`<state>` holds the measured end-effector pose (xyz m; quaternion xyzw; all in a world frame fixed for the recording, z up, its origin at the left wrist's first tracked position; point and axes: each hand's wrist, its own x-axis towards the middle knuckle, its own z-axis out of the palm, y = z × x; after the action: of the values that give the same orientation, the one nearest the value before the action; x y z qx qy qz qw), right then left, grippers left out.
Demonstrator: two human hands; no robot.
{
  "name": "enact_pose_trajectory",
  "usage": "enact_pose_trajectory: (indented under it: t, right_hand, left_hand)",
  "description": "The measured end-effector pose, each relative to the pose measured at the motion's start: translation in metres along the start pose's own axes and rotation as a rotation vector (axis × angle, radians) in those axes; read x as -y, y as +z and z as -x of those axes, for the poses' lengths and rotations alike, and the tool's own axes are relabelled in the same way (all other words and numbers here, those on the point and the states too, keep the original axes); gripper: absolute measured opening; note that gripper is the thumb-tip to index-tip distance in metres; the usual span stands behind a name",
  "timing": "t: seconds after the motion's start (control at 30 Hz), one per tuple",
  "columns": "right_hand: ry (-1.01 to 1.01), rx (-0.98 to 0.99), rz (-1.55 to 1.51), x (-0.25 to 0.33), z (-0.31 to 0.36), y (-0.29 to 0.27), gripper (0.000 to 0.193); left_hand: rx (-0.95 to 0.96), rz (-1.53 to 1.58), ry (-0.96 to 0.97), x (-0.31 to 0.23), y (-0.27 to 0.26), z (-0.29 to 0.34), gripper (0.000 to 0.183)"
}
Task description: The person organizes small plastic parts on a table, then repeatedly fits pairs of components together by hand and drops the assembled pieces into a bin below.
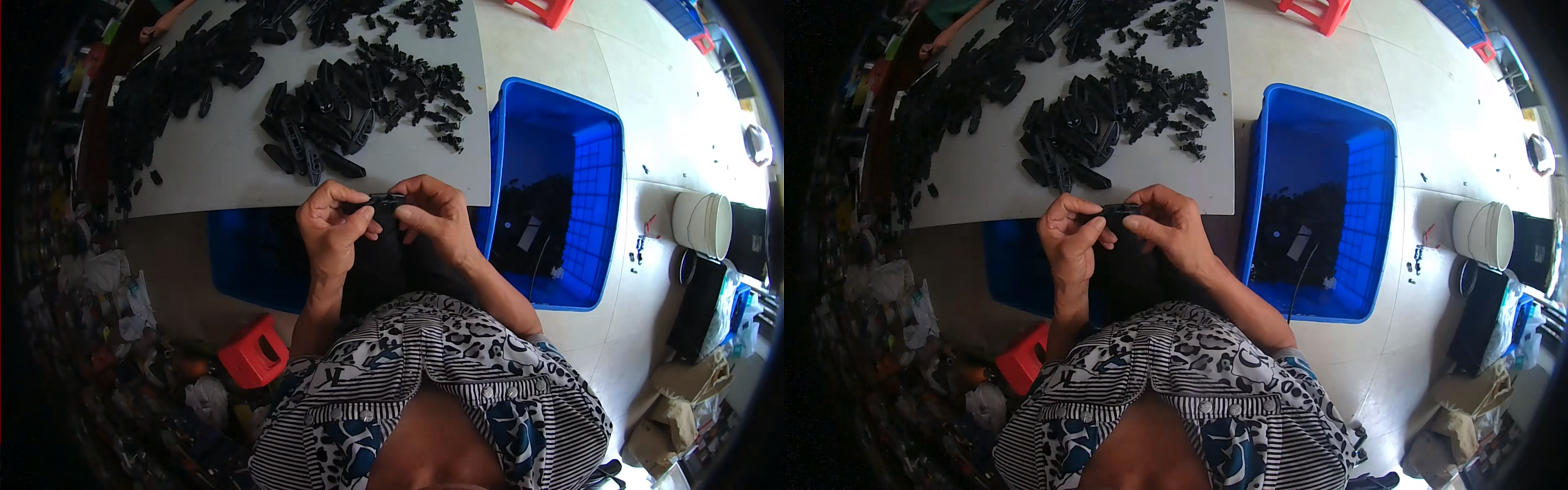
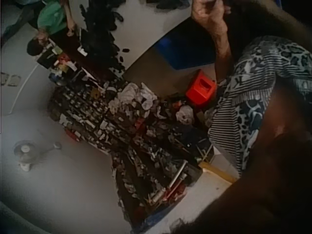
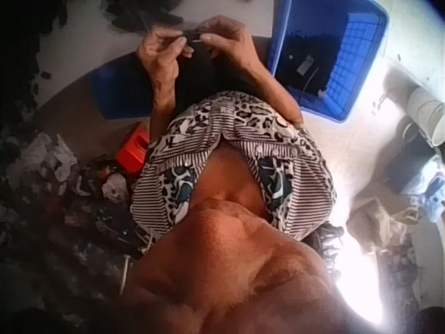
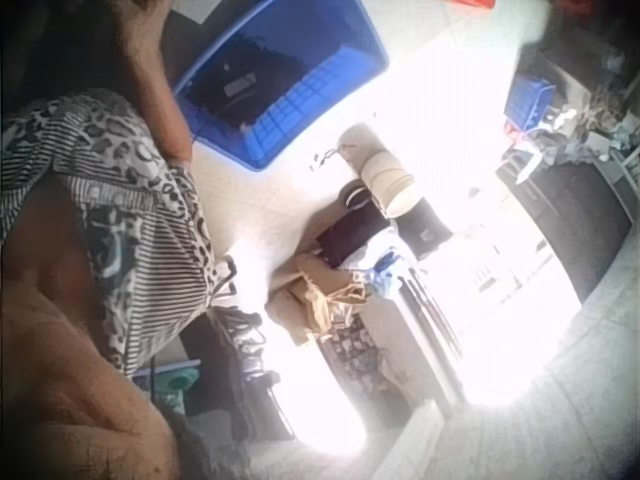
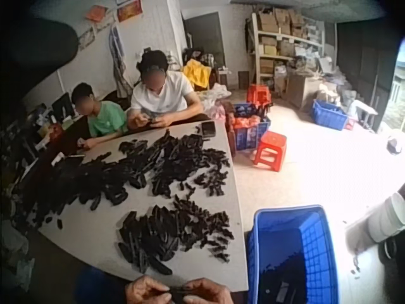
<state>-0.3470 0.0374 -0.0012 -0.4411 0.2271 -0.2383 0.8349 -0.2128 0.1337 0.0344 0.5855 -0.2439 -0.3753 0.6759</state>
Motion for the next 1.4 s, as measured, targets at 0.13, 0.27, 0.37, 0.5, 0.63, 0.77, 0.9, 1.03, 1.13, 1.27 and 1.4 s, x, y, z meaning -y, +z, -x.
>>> enact_pose_trajectory:
  t: [0.13,0.27,0.37,0.5,0.63,0.77,0.9,1.03,1.13,1.27,1.4]
  right_hand:
    - [-0.029,-0.063,0.157,-0.002,-0.005,0.001,0.022]
    - [-0.131,-0.091,0.302,-0.009,-0.006,0.001,0.021]
    - [-0.199,-0.121,0.375,-0.021,-0.007,0.002,0.022]
    - [-0.104,-0.139,0.23,-0.022,-0.008,0.006,0.025]
    - [0.048,0.074,-0.425,-0.022,-0.014,-0.004,0.043]
    - [0.039,0.077,-0.3,-0.026,-0.012,-0.005,0.056]
    - [0.04,0.079,-0.352,-0.027,-0.011,-0.004,0.054]
    - [0.044,0.069,-0.258,-0.019,-0.008,-0.005,0.042]
    - [-0.079,-0.127,0.044,-0.008,0.0,-0.016,0.024]
    - [-0.46,-0.462,0.741,0.008,-0.007,-0.047,0.016]
    - [-0.462,-0.583,0.995,0.019,-0.022,-0.049,0.021]
  left_hand:
    - [-0.008,-0.08,0.018,-0.002,0.006,0.002,0.01]
    - [0.0,-0.145,0.089,0.004,0.002,0.002,0.009]
    - [-0.001,-0.146,0.091,0.005,0.001,0.002,0.009]
    - [-0.027,-0.123,0.066,0.006,-0.003,0.003,0.009]
    - [-0.031,-0.072,0.051,-0.002,-0.005,0.002,0.008]
    - [-0.044,-0.083,0.055,-0.003,-0.006,0.002,0.007]
    - [-0.049,-0.112,0.07,-0.002,-0.006,0.002,0.008]
    - [-0.052,-0.118,0.068,-0.003,-0.016,0.004,0.006]
    - [-0.111,-0.295,-0.004,-0.004,-0.052,0.011,0.005]
    - [-0.176,-0.785,-0.107,0.0,-0.099,0.022,0.013]
    - [-0.306,-1.085,0.122,0.0,-0.094,0.013,0.019]
